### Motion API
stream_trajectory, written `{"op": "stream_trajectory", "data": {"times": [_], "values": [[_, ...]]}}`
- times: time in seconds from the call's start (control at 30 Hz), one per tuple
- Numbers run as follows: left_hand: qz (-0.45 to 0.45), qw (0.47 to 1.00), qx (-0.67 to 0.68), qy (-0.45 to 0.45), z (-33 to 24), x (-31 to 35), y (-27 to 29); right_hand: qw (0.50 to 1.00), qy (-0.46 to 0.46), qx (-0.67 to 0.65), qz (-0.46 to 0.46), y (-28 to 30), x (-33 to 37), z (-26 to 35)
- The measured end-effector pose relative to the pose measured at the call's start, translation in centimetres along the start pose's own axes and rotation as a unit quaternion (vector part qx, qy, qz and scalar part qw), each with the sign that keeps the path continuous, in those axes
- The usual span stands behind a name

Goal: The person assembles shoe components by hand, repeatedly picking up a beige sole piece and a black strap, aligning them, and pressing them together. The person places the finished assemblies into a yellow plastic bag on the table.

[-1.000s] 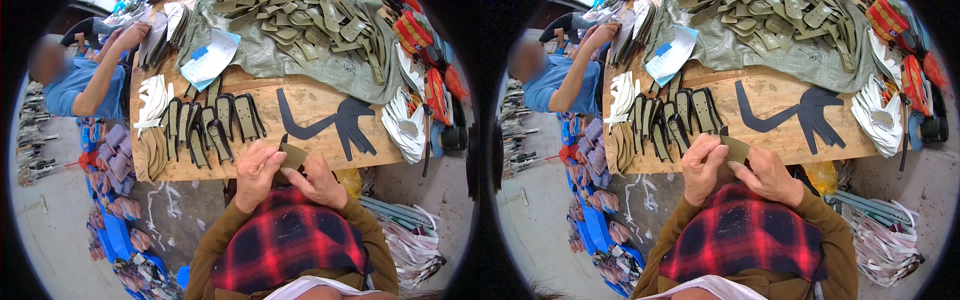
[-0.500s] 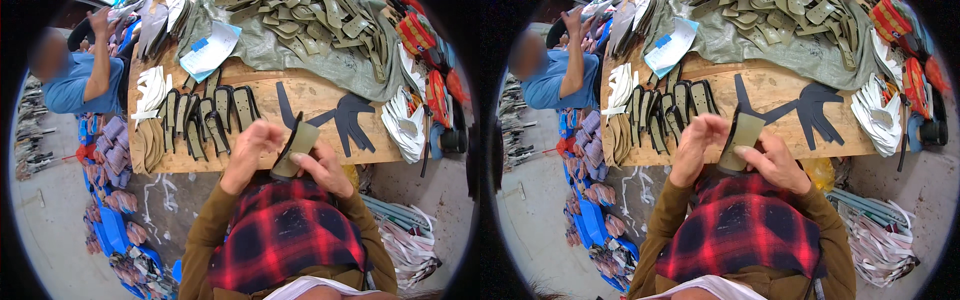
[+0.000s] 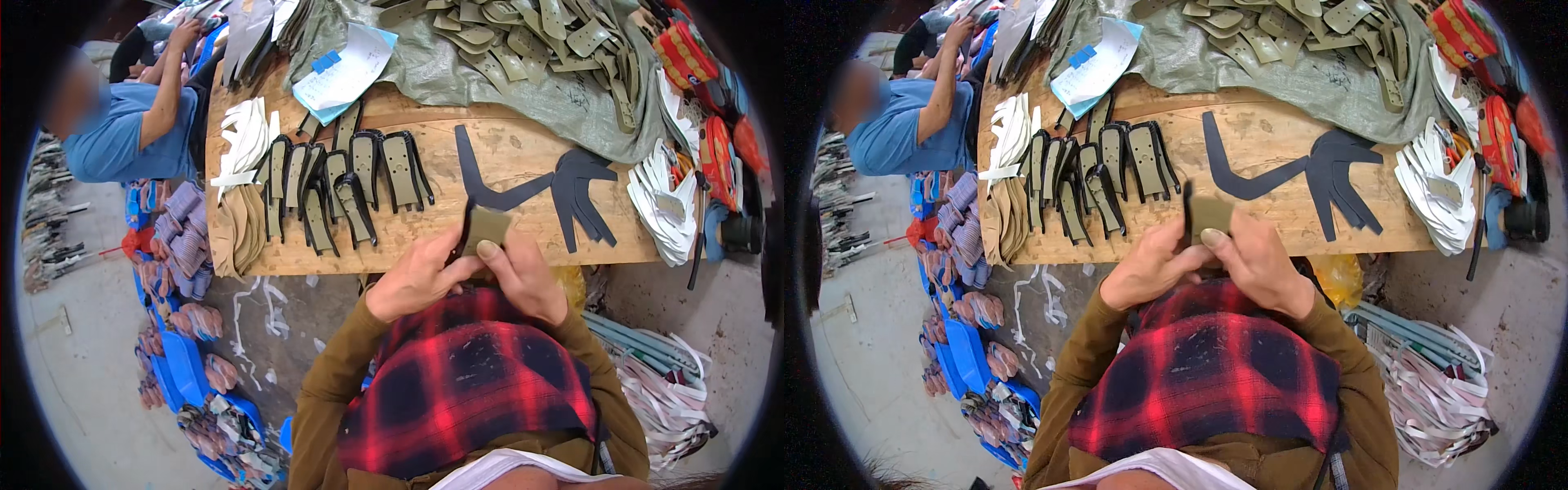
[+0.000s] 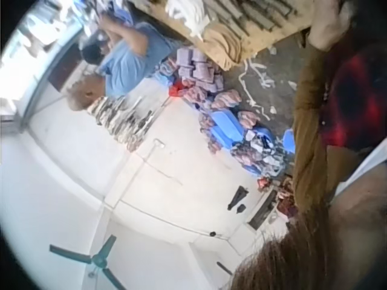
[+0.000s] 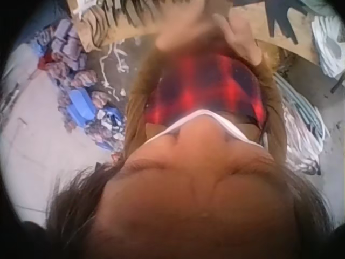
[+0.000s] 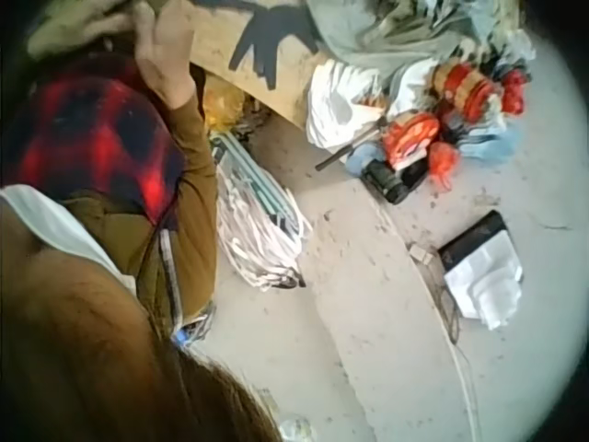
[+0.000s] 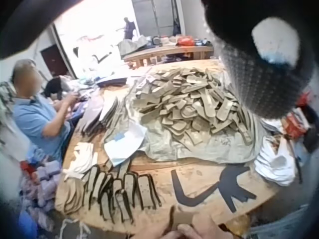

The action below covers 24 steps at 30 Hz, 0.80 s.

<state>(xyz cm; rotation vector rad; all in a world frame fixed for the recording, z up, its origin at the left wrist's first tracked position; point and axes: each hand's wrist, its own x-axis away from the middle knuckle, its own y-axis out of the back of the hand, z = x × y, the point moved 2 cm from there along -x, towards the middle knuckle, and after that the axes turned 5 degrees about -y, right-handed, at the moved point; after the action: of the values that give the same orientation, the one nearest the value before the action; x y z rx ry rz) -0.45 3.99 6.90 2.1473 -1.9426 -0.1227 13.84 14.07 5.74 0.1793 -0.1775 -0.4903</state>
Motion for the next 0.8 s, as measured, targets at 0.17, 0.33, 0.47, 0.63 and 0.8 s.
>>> {"op": "stream_trajectory", "data": {"times": [0.17, 0.33, 0.47, 0.63, 0.8], "values": [[-0.125, 0.984, -0.102, -0.071, 0.9, 0.1, -0.1, 0.976, 0.155, 0.104, -0.107, -0.4, -1.0, 0.8], [-0.224, 0.933, -0.136, -0.247, 1.6, 0.7, 0.2, 0.993, -0.014, -0.083, -0.081, 0.5, -0.6, -1.1], [-0.219, 0.909, -0.175, -0.307, 1.1, 0.4, 0.0, 0.949, -0.091, -0.302, 0.018, -0.1, -1.9, -1.1], [-0.207, 0.911, -0.236, -0.266, 1.5, 1.4, -0.5, 0.981, -0.029, -0.179, -0.066, -0.1, -2.4, -0.9], [-0.226, 0.895, -0.281, -0.263, 2.1, 1.0, -0.9, 0.98, -0.023, -0.137, -0.143, -1.2, -1.7, -0.1]]}}
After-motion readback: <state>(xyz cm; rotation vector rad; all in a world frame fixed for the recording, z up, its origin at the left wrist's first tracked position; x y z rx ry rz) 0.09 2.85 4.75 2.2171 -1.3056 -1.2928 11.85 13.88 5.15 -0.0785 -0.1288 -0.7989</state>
